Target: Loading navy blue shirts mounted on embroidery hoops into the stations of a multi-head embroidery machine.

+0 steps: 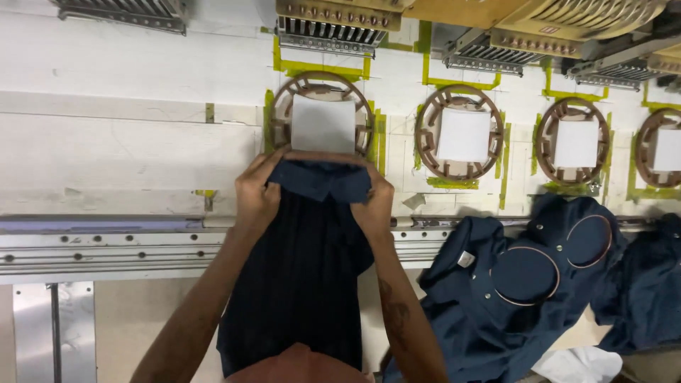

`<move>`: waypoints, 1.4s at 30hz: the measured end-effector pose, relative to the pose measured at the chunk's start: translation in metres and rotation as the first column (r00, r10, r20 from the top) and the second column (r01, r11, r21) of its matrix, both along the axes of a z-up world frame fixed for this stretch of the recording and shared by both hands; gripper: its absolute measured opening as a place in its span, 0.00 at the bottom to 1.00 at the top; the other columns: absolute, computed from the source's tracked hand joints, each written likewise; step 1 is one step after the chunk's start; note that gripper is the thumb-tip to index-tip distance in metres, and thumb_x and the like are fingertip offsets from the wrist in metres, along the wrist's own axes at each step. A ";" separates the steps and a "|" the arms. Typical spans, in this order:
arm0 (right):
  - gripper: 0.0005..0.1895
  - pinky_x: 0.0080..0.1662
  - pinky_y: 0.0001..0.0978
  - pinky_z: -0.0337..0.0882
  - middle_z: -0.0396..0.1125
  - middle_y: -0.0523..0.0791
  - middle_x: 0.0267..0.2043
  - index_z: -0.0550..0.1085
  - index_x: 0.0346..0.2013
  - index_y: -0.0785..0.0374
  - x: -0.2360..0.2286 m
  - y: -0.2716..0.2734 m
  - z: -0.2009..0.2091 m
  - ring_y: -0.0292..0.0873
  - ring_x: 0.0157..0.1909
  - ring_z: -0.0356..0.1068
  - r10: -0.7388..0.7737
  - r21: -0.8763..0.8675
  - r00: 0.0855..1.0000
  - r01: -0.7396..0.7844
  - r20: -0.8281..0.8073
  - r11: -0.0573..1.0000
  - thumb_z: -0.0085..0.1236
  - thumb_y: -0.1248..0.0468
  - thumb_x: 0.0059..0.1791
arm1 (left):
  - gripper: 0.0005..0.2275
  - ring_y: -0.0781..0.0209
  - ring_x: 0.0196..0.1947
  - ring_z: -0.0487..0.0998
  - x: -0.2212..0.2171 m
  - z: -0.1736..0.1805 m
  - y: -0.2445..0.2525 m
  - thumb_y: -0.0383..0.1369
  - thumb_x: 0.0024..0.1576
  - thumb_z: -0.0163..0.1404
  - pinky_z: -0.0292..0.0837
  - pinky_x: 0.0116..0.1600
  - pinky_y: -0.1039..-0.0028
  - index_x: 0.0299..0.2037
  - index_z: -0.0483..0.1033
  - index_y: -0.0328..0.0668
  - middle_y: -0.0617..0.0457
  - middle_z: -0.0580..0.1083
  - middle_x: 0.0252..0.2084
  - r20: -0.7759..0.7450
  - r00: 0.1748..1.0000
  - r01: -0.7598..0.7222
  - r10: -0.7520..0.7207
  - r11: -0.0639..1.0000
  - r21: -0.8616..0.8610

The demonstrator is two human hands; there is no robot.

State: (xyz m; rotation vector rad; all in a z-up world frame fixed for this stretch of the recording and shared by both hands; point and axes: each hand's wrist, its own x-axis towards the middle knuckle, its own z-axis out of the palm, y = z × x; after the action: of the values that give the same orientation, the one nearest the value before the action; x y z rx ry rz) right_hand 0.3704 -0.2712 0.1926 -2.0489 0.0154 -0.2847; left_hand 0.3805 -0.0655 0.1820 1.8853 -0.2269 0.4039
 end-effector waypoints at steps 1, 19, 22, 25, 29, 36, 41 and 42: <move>0.07 0.41 0.47 0.73 0.74 0.56 0.28 0.76 0.36 0.71 0.003 0.000 -0.003 0.54 0.33 0.76 -0.009 -0.018 1.000 0.009 -0.014 1.000 0.62 0.68 0.49 | 0.16 0.40 0.43 0.81 0.005 0.006 -0.003 0.09 0.59 0.44 0.77 0.50 0.54 0.53 0.79 0.24 0.35 0.79 0.42 -0.017 1.000 -0.003 0.002 1.000 -0.009; 0.37 0.47 0.59 0.77 0.73 0.65 0.42 0.65 0.70 0.61 0.059 0.021 -0.028 0.70 0.45 0.75 -0.121 -0.444 0.970 0.015 -0.210 0.896 0.57 0.73 0.45 | 0.09 0.30 0.39 0.81 0.083 -0.066 -0.010 0.29 0.59 0.58 0.80 0.45 0.51 0.47 0.83 0.35 0.36 0.78 0.34 -0.370 0.911 -0.046 0.179 0.939 0.341; 0.37 0.44 0.59 0.78 0.74 0.63 0.42 0.64 0.70 0.60 0.064 0.014 -0.048 0.69 0.44 0.76 -0.111 -0.512 0.965 -0.027 -0.236 0.858 0.55 0.73 0.45 | 0.11 0.30 0.40 0.82 0.079 -0.029 -0.012 0.36 0.64 0.52 0.79 0.45 0.46 0.48 0.83 0.40 0.36 0.79 0.33 -0.497 0.849 0.088 0.179 0.880 0.466; 0.37 0.44 0.63 0.78 0.73 0.63 0.47 0.62 0.71 0.63 0.067 0.024 -0.029 0.71 0.44 0.75 -0.123 -0.610 0.946 -0.092 -0.301 0.787 0.51 0.74 0.45 | 0.13 0.34 0.36 0.83 0.092 -0.053 -0.007 0.40 0.64 0.50 0.81 0.39 0.49 0.46 0.84 0.41 0.39 0.79 0.30 -0.509 0.848 0.214 0.149 0.783 0.585; 0.39 0.43 0.61 0.79 0.73 0.63 0.45 0.61 0.72 0.62 0.073 0.024 -0.037 0.70 0.43 0.76 -0.146 -0.678 0.926 -0.142 -0.349 0.721 0.52 0.74 0.44 | 0.08 0.35 0.32 0.83 0.101 -0.078 -0.008 0.31 0.59 0.53 0.81 0.34 0.52 0.43 0.84 0.42 0.41 0.78 0.26 -0.498 0.860 0.266 0.113 0.732 0.627; 0.35 0.46 0.63 0.76 0.75 0.58 0.43 0.65 0.69 0.52 0.094 -0.034 -0.077 0.69 0.46 0.75 0.029 -0.514 0.908 -0.263 -0.418 0.816 0.57 0.56 0.46 | 0.17 0.25 0.46 0.79 0.081 -0.020 -0.004 0.37 0.66 0.50 0.78 0.47 0.41 0.63 0.69 0.42 0.30 0.69 0.55 -0.530 0.847 0.304 0.048 0.774 0.556; 0.43 0.58 0.74 0.60 0.60 0.61 0.60 0.61 0.72 0.65 -0.002 -0.002 0.031 0.76 0.60 0.61 -0.064 -0.559 0.998 0.045 -0.014 0.828 0.67 0.45 0.51 | 0.36 0.10 0.65 0.57 -0.037 0.035 0.000 0.25 0.59 0.61 0.63 0.58 0.26 0.75 0.55 0.34 0.17 0.53 0.68 -0.240 0.969 0.059 0.060 0.885 0.461; 0.46 0.58 0.72 0.63 0.57 0.62 0.63 0.61 0.73 0.58 -0.019 0.007 0.038 0.76 0.61 0.61 0.077 -0.565 0.997 -0.079 -0.028 0.822 0.70 0.46 0.47 | 0.29 0.19 0.64 0.63 -0.075 0.022 0.004 0.30 0.61 0.60 0.65 0.61 0.40 0.71 0.63 0.31 0.21 0.59 0.65 -0.019 0.986 -0.134 0.167 0.849 0.510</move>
State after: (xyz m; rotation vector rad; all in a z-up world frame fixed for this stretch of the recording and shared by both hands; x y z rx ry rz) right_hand 0.3513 -0.2643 0.2309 -2.6377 -0.1715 -0.2525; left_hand 0.3052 -0.0619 0.2043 2.4470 -0.1508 0.4175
